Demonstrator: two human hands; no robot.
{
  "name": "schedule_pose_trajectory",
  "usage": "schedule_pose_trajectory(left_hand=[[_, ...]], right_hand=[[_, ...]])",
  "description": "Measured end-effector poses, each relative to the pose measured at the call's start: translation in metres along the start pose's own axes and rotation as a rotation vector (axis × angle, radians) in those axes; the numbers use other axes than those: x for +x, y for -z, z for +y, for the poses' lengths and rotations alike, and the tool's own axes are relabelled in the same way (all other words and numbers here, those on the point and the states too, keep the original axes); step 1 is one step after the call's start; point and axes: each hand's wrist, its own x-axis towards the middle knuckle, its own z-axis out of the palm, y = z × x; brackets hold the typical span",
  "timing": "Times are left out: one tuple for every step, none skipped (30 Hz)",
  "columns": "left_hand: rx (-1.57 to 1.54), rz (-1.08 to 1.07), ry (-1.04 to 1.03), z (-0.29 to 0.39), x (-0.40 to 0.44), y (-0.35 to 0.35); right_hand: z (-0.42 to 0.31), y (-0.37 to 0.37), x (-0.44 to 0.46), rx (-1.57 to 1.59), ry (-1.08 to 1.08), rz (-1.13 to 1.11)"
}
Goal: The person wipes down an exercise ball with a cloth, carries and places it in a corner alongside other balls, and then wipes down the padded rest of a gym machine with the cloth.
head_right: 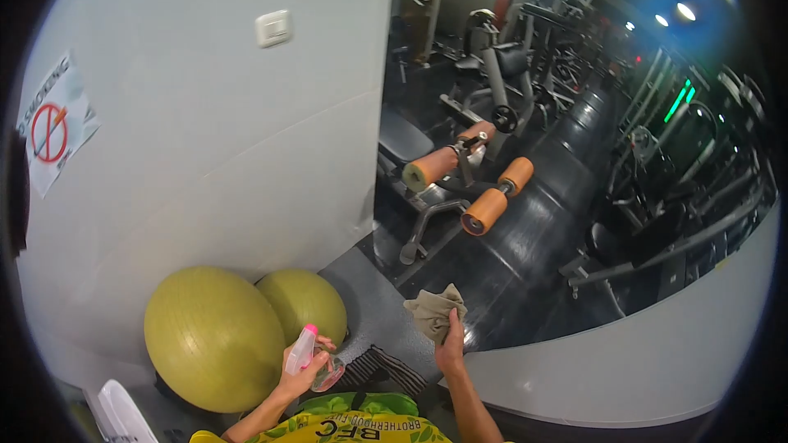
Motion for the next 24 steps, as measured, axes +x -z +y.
schedule_pose_trajectory(left_hand=[[0.012, -0.024, 0.004, 0.001, 0.007, -0.007], [0.043, -0.028, 0.027, 0.002, 0.012, -0.014], [0.074, -0.032, 0.051, 0.003, 0.018, -0.02], [0.086, -0.054, 0.059, 0.003, 0.022, -0.025], [0.114, -0.046, 0.047, 0.003, 0.027, -0.028], [0.136, -0.04, 0.036, 0.002, 0.034, -0.034], [0.139, -0.072, 0.046, 0.002, 0.039, -0.038], [0.189, -0.08, 0.043, 0.003, 0.046, -0.042], [0.24, -0.087, 0.038, 0.003, 0.055, -0.045], [0.243, -0.118, 0.04, 0.0, 0.065, -0.051], [0.186, -0.137, 0.026, -0.004, 0.075, -0.056], [0.126, -0.15, 0.01, -0.009, 0.088, -0.062], [0.105, -0.191, 0.0, -0.016, 0.101, -0.065], [0.101, -0.207, -0.009, -0.021, 0.113, -0.07], [0.075, -0.229, -0.006, -0.023, 0.127, -0.078], [0.047, -0.251, -0.003, -0.026, 0.14, -0.084], [0.048, -0.298, 0.004, -0.035, 0.155, -0.085], [0.041, -0.311, 0.003, -0.036, 0.169, -0.09], [-0.004, -0.321, -0.009, -0.037, 0.184, -0.098], [-0.05, -0.329, -0.018, -0.036, 0.197, -0.106], [-0.059, -0.34, -0.015, -0.034, 0.209, -0.112], [-0.054, -0.37, -0.021, -0.031, 0.222, -0.118], [-0.049, -0.401, -0.025, -0.029, 0.235, -0.124], [-0.053, -0.414, -0.017, -0.026, 0.247, -0.132]], right_hand=[[-0.006, 0.006, 0.007, -0.013, -0.023, 0.004], [-0.01, 0.011, 0.012, -0.023, -0.049, 0.01], [-0.012, 0.018, 0.019, -0.006, -0.041, 0.029], [-0.012, 0.025, 0.026, -0.064, -0.047, -0.002], [-0.011, 0.033, 0.034, -0.122, -0.05, -0.032], [-0.006, 0.046, 0.045, -0.112, -0.036, -0.008], [0.002, 0.06, 0.055, -0.21, -0.093, -0.043], [0.006, 0.071, 0.061, -0.305, -0.151, -0.076], [0.003, 0.065, 0.063, -0.273, -0.156, -0.109], [0.006, 0.067, 0.064, -0.263, -0.141, -0.084], [0.008, 0.068, 0.068, -0.307, -0.169, -0.056], [0.008, 0.069, 0.075, -0.355, -0.198, -0.032], [0.01, 0.07, 0.079, -0.354, -0.183, -0.022], [0.015, 0.072, 0.081, -0.443, -0.12, 0.069], [0.018, 0.074, 0.084, -0.532, -0.055, 0.16], [0.017, 0.073, 0.089, -0.62, 0.01, 0.253], [0.012, 0.075, 0.092, -0.565, 0.028, 0.226], [0.001, 0.068, 0.093, -0.568, 0.037, 0.237], [-0.011, 0.063, 0.095, -0.406, 0.033, 0.243], [-0.022, 0.058, 0.098, -0.246, 0.03, 0.247], [-0.031, 0.057, 0.103, -0.154, 0.009, 0.28], [-0.04, 0.056, 0.108, -0.156, 0.018, 0.291], [-0.049, 0.054, 0.112, -0.051, 0.043, 0.292], [-0.059, 0.051, 0.114, 0.055, 0.066, 0.294]])
